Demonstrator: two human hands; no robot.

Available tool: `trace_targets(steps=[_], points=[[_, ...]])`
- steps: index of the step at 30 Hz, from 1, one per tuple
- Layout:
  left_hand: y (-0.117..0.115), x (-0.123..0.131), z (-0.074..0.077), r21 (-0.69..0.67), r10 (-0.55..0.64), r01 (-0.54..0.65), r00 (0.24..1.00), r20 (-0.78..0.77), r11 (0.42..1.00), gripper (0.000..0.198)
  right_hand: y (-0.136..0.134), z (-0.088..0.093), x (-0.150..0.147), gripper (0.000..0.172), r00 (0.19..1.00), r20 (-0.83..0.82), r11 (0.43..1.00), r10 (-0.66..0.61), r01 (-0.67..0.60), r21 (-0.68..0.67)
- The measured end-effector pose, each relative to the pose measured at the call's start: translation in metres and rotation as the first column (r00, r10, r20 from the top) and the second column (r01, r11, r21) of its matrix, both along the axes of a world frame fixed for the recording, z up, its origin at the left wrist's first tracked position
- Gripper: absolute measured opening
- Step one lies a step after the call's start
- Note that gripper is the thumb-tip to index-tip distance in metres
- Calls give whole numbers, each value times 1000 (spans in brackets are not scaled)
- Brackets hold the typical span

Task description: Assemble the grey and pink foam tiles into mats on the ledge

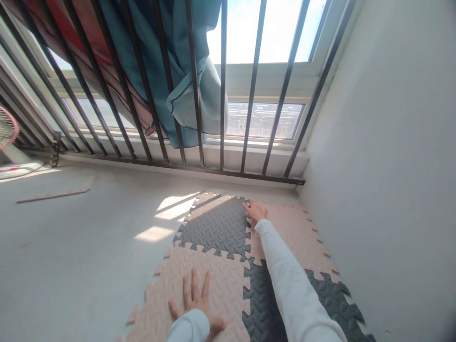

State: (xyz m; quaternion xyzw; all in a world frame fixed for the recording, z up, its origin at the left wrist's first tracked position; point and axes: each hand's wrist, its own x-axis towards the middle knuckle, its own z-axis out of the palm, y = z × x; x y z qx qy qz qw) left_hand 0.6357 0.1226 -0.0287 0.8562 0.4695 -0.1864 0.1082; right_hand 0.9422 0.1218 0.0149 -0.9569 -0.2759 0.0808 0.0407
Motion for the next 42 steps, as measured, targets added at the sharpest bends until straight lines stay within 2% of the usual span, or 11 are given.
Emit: trace_targets(steps=[4,11,15,18,21,26,30,33,36,39,42], points=[[0,2,1,-9,-1,1,999,-45,1000,104,-27,5,-21,45,1000,7,997,8,-9,81],[0,4,6,-14,0,0,1000,-21,1000,102,-81,6,-89,31,986,2,985,169,-169,34],[1,3,18,-43,-10,9,1000,-19,999,100,-89,-2,-113,38,957,96,961,276,-277,1],[2,1,23,-60,-18,18,1000,-3,998,99,-91,4,-118,44,975,9,975,223,-223,19],[5,0,22,-71,-40,43,999,36,997,98,-109,13,-130,47,992,-74,995,100,-99,17],[11,0,17,-80,-60,65,996,64,995,101,-186,11,-195,49,985,-40,983,-167,170,72],[3,-3,24,-42,-56,61,993,104,997,91,-246,1,-248,52,977,-60,978,-205,201,-60],[-19,-15,31,96,-86,72,985,151,993,72,-271,7,-263,53,974,-54,966,-221,211,-149],[-45,-33,35,127,-287,270,948,141,954,64,-281,22,-263,59,967,-79,953,-242,222,-205],[-62,-52,40,53,-547,545,824,149,837,62,-287,35,-262,77,952,-152,940,-266,221,-258],[-66,-65,45,-5,-649,658,743,165,753,56,-290,38,-263,85,938,-180,923,-295,231,-308]])
